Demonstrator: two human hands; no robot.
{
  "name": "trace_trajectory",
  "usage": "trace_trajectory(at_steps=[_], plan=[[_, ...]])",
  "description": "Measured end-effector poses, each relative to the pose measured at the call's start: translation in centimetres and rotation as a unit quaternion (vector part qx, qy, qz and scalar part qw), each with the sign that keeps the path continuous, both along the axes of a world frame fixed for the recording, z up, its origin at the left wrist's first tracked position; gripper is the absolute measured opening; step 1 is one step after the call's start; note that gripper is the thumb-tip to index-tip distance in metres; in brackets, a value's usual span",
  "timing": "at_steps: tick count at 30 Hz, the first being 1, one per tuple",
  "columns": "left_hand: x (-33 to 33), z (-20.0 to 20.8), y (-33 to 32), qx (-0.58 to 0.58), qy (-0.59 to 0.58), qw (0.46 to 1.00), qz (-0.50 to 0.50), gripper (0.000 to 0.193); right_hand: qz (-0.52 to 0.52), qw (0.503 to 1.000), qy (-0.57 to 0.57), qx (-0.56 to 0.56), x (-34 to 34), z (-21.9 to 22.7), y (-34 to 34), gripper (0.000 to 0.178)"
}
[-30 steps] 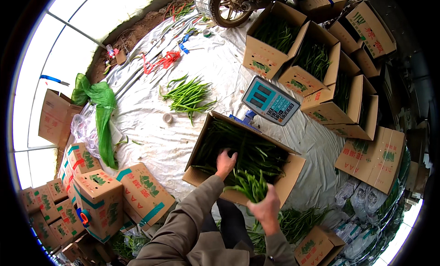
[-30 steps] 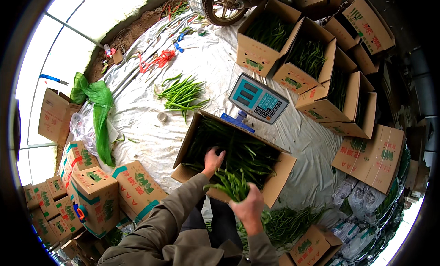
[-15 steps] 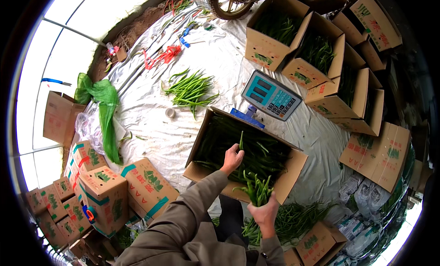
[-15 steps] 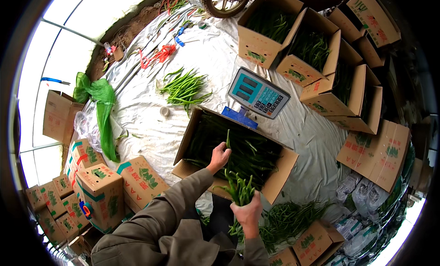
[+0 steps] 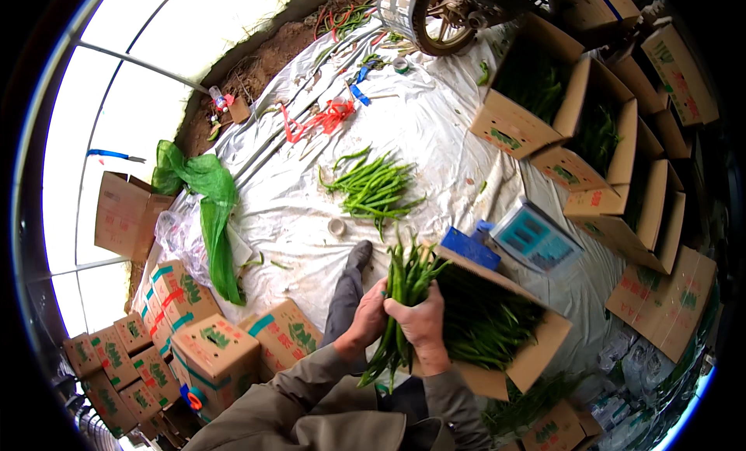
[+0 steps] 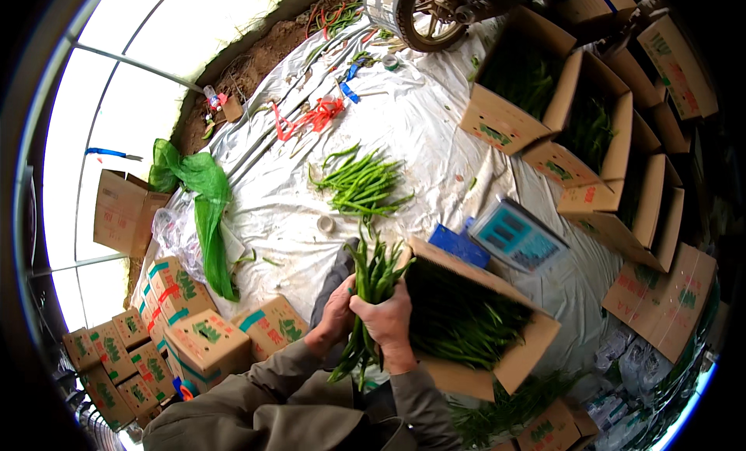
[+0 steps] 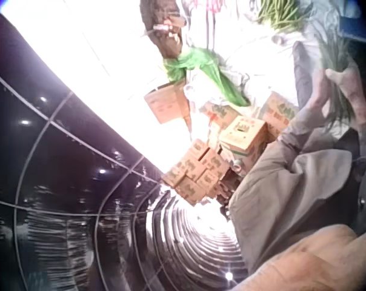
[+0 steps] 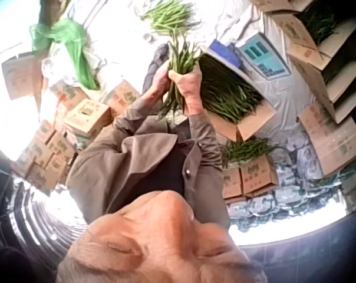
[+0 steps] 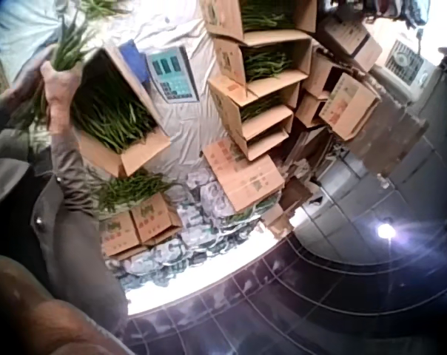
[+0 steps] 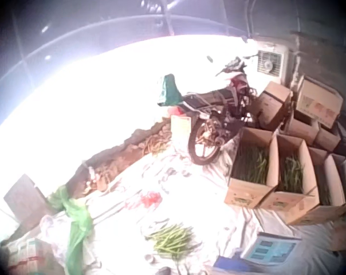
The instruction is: The person packs green beans into cardboard boxes, seals them with tape, and moves them aside. They repeat this process with multiple boxes, occasionally using a digital scale to weigh the beans before packing.
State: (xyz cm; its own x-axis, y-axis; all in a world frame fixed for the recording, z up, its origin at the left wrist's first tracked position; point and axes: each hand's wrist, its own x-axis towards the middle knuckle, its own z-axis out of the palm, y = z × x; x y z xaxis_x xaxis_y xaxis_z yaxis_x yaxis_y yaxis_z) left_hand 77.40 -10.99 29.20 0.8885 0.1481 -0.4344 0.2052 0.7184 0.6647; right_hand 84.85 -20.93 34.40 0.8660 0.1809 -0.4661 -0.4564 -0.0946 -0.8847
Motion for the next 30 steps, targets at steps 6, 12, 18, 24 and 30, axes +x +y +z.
trace_trajectory(at_steps=[6, 12, 18, 24, 30], plan=[[5.2, -11.8, 17.7, 0.133, 0.063, 0.974, -0.171, 0.060, -0.051, 0.964, 0.235, 0.110, 1.5, -16.8, 16.2, 0.038], [10.7, -30.2, 29.0, 0.362, 0.112, 0.845, -0.376, 0.074, -0.214, 0.917, 0.284, 0.180, 4.4, -37.6, 25.9, 0.039], [19.1, -35.6, 34.7, 0.601, 0.091, 0.724, -0.327, 0.050, -0.252, 0.886, 0.311, 0.236, 13.2, -50.2, 31.3, 0.035], [7.1, -23.7, 28.1, 0.582, 0.052, 0.789, -0.191, 0.021, -0.288, 0.911, 0.269, -0.122, 20.0, -60.2, 32.6, 0.058], [-14.1, -21.5, 25.6, 0.618, -0.036, 0.627, -0.473, 0.019, -0.215, 0.931, 0.141, -0.260, 19.5, -56.7, 35.8, 0.128]])
